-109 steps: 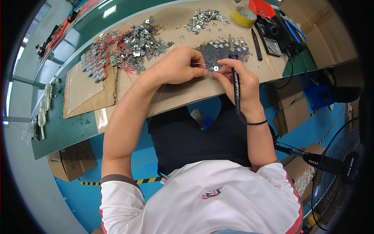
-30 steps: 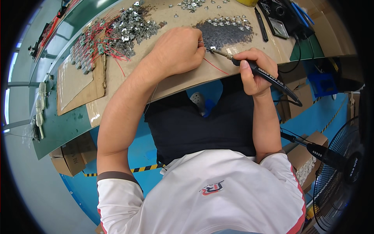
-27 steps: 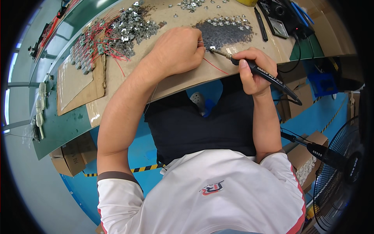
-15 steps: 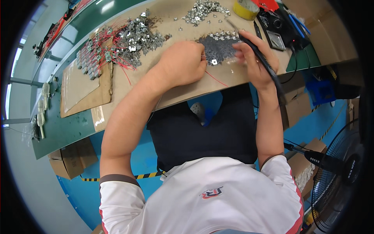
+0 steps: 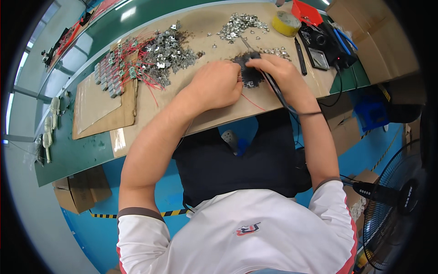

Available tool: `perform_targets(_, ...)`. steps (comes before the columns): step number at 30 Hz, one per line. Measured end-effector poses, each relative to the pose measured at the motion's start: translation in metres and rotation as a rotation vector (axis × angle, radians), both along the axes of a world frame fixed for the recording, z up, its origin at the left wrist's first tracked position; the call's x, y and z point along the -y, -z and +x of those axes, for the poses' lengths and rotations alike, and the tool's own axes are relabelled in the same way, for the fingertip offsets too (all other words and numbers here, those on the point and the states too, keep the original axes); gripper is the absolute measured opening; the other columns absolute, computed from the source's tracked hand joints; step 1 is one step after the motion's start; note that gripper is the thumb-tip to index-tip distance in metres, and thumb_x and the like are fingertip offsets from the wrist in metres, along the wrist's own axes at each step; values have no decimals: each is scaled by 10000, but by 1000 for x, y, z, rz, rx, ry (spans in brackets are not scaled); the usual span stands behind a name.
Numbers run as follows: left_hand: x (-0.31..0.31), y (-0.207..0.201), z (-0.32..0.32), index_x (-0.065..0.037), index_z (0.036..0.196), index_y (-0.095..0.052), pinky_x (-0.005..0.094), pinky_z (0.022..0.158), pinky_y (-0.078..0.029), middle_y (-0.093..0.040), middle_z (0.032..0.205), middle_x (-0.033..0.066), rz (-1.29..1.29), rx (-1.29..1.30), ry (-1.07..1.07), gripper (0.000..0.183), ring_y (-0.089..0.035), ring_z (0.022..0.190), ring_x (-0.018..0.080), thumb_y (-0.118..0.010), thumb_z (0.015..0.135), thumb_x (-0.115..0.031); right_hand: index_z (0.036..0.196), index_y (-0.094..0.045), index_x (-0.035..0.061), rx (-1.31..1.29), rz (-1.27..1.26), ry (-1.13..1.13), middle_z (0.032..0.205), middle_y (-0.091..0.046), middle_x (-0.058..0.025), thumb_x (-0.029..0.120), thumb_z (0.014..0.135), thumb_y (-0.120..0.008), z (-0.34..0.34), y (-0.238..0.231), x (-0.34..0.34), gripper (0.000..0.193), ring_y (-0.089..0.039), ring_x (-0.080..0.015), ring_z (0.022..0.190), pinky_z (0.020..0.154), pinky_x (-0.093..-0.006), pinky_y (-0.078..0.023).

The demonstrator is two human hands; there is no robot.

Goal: Soldering electronic components or wires onto small connectors at a workbench.

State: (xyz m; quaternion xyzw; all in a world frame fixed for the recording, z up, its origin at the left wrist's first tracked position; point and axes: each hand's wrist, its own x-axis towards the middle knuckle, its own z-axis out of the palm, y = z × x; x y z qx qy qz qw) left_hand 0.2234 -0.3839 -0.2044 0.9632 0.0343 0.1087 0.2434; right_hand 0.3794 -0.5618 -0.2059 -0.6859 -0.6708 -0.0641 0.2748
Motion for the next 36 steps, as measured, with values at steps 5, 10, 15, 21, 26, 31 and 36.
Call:
perform_targets(5,0,1,2,23,875,-711,546,840,-561,-722,915,242,15,-13,-2,208,-700,900,440,-616,852,-162,1110,-736,51,13,202,-2,981,-730,-144,-122,812,-736,-11,14,21,344,-713,-342,959,845,-409,-578)
perform_targets(10,-2,-1,2,14,852,-716,535,839,-560,-723,910,242,-7,-14,12,205,-699,900,433,-614,853,-163,1067,-757,34,40,352,35,943,-747,-130,-111,811,-768,-10,15,20,295,-715,-326,967,856,-404,-575)
perform_targets(15,-1,0,1,10,845,-715,526,835,-561,-723,891,233,-13,5,19,190,-699,897,427,-618,845,-153,1040,-771,37,51,351,67,903,-742,-112,-86,785,-805,-9,14,25,286,-685,-304,909,825,-383,-565)
perform_targets(21,-2,-1,1,13,866,-712,494,829,-562,-729,901,220,-11,-4,13,178,-706,897,410,-673,860,-161,1028,-769,39,53,347,46,880,-732,-105,-82,754,-817,-12,15,15,304,-667,-294,860,776,-378,-559)
perform_targets(26,-2,1,1,-3,832,-713,518,830,-561,-727,888,217,-31,10,15,170,-702,901,417,-641,837,-157,1023,-768,37,19,344,22,868,-728,-97,-86,742,-818,-16,15,15,311,-665,-287,846,749,-374,-557)
perform_targets(31,-1,-1,1,-6,838,-714,515,832,-560,-729,894,214,-38,0,7,169,-702,909,414,-646,838,-161,1018,-768,37,-7,346,29,862,-726,-91,-93,730,-816,-19,16,16,319,-662,-284,834,737,-371,-553)
perform_targets(36,-2,-2,0,-6,856,-717,510,838,-559,-731,901,213,-43,-1,12,167,-703,919,411,-649,840,-158,1007,-768,31,-9,369,3,855,-724,-89,-95,724,-817,-22,15,12,314,-662,-279,831,730,-364,-550)
